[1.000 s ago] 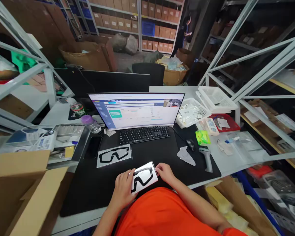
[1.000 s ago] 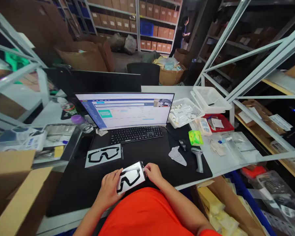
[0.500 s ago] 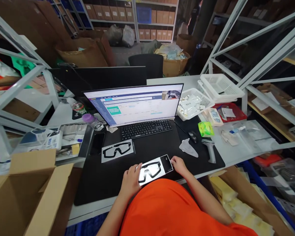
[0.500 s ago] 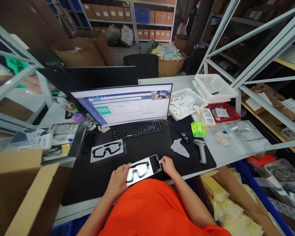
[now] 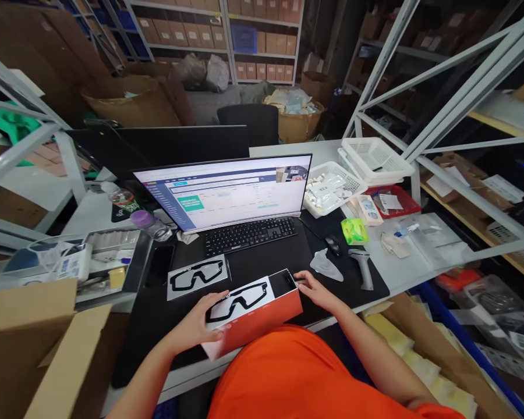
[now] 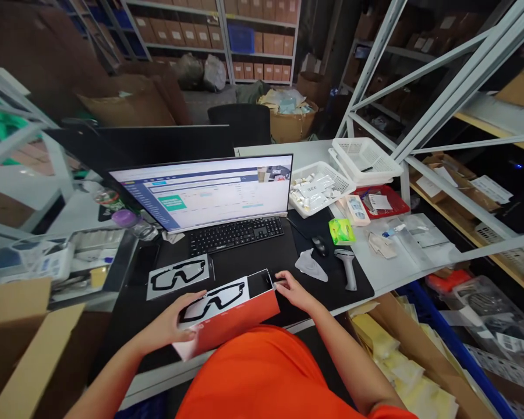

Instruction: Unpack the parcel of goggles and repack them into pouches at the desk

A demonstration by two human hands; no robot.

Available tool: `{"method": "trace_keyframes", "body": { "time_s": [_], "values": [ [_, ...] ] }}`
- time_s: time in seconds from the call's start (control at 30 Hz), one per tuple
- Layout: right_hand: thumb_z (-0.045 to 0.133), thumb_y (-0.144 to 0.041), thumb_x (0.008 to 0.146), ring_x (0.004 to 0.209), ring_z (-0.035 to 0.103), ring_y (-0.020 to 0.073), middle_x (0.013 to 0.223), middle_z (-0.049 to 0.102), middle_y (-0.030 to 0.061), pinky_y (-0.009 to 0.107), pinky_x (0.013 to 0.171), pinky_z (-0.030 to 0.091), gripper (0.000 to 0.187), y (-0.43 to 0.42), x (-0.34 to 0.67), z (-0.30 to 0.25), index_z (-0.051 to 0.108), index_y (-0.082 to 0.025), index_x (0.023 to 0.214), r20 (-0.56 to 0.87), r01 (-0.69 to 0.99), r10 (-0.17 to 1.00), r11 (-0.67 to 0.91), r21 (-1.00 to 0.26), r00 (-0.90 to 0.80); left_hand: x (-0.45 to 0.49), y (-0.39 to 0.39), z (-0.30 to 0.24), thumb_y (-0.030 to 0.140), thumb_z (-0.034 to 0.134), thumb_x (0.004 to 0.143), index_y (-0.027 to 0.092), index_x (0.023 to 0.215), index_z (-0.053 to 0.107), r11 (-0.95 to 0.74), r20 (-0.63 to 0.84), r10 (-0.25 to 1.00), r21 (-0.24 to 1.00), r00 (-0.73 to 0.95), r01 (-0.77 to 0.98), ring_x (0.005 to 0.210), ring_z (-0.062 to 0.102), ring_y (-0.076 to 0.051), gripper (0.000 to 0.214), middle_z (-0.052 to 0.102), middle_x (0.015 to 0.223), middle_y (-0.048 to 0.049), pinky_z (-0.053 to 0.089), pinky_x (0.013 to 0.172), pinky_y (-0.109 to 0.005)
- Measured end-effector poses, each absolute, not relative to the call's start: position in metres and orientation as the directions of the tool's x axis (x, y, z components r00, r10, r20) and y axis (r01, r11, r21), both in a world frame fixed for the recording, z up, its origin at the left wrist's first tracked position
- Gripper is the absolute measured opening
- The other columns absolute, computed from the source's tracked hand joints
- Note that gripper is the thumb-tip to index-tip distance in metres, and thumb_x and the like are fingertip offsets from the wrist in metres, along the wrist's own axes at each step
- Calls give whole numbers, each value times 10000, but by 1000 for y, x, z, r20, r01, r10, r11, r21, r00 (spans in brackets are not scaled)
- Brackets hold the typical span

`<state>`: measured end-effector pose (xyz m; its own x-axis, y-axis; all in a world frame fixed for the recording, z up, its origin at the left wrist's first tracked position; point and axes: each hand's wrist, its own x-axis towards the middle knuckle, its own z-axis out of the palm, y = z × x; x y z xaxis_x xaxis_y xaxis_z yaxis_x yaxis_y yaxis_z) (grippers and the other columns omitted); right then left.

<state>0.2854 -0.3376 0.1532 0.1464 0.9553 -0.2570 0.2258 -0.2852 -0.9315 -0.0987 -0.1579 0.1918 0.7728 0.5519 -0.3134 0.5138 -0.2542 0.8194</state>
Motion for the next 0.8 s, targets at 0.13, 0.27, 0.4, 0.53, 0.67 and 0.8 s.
{"method": "trace_keyframes", "body": {
  "time_s": [0.13, 0.27, 0.4, 0.53, 0.67, 0.8],
  "values": [
    [920, -597, 567, 1442, 400, 339, 1647, 230, 154, 478, 1139, 350, 1306, -325, 267, 195, 162, -343, 1601, -130, -18, 981, -134, -991, -143, -119, -144, 220, 627, 852, 575, 279, 1437, 567, 41, -395, 507, 899, 766, 436, 1439, 418, -377, 972, 512, 1535, -92, 235, 1241, -503],
    [902, -456, 629, 1248, 539, 303, 1416, 511, 100, 435, 1040, 432, 1007, -315, 242, 225, 387, -307, 1482, -252, -122, 947, -279, -952, -198, -137, -149, 242, 624, 811, 573, 253, 1331, 670, 407, -571, 379, 809, 728, 423, 1342, 526, -407, 855, 623, 1427, -85, 347, 1175, -519],
    [807, -432, 650, 1080, 600, 261, 1188, 624, 37, 374, 879, 489, 745, -322, 234, 223, 487, -296, 1309, -517, -302, 835, -550, -779, -189, -143, -184, 234, 604, 820, 596, 194, 1255, 703, 709, -681, 359, 644, 639, 288, 1261, 599, -399, 784, 701, 1298, -123, 454, 1091, -488],
    [741, -450, 684, 1047, 614, 252, 1139, 633, 24, 318, 745, 496, 641, -328, 234, 210, 475, -300, 1248, -622, -290, 770, -633, -718, -139, -129, -227, 211, 683, 707, 769, 160, 1373, 592, 891, -778, 361, 450, 513, 55, 1121, 689, -357, 807, 720, 1230, -175, 560, 932, -451],
    [736, -479, 666, 1040, 622, 251, 1130, 629, 24, 296, 683, 506, 633, -317, 225, 197, 468, -301, 1212, -668, -234, 730, -681, -694, -146, -118, -238, 197, 566, 679, 866, 91, 1357, 565, 949, -877, 312, 305, 366, -77, 901, 744, -298, 692, 759, 1033, -186, 602, 799, -384],
    [707, -514, 675, 954, 641, 221, 1122, 622, 13, 332, 703, 539, 591, -301, 223, 176, 479, -321, 1186, -749, -202, 641, -766, -611, -167, -119, -231, 181, 409, 701, 858, 108, 1317, 582, 948, -866, 313, 260, 390, -183, 920, 746, -331, 561, 762, 1047, -172, 612, 833, -465]
  ]
}}
